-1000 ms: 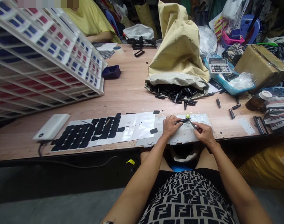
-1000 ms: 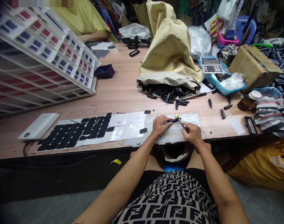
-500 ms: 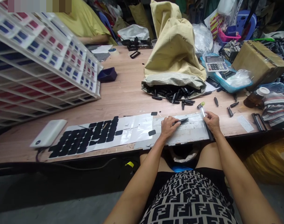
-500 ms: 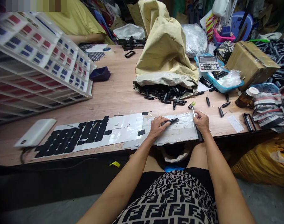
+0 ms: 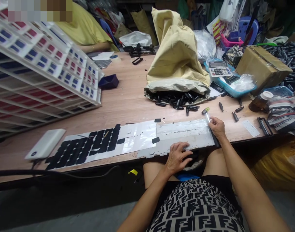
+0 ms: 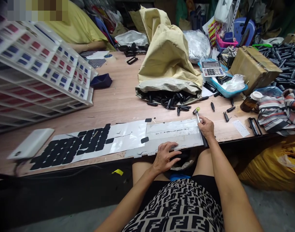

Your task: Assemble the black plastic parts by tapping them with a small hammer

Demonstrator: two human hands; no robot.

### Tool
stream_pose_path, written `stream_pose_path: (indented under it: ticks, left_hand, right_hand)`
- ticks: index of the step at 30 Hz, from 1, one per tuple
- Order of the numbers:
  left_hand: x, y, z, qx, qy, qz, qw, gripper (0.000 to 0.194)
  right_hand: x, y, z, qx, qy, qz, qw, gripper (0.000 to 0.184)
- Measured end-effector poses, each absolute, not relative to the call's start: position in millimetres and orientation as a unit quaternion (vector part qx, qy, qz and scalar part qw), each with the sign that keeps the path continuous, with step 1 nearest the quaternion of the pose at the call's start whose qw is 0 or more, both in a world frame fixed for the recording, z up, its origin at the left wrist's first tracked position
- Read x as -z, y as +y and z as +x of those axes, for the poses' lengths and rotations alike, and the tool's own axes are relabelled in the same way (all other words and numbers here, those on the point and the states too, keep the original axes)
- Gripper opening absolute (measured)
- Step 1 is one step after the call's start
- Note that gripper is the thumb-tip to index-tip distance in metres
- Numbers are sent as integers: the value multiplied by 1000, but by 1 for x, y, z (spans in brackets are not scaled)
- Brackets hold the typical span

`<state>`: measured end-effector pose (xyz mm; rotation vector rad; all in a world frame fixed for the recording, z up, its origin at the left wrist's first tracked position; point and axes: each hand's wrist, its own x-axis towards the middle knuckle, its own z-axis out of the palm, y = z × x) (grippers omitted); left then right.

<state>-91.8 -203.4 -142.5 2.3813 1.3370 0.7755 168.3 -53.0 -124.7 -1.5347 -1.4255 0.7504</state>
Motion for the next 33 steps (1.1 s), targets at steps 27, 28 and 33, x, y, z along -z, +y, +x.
stream_pose_path:
  ticks: [27,28,33]
  left_hand:
    - [121,-14,-117,-370,711,558,215,19]
    - [123,-29,-118,-376,689,573,237,20]
    - [140,-80,-109,-358,597,672,252,16]
  right_hand:
    - [124,-56,167,-305,-581,-616,437,50]
    - [123,-55,167,-302,-582,-617,435,50]
    - [123,-55,166,-298,-576,-621,439,50]
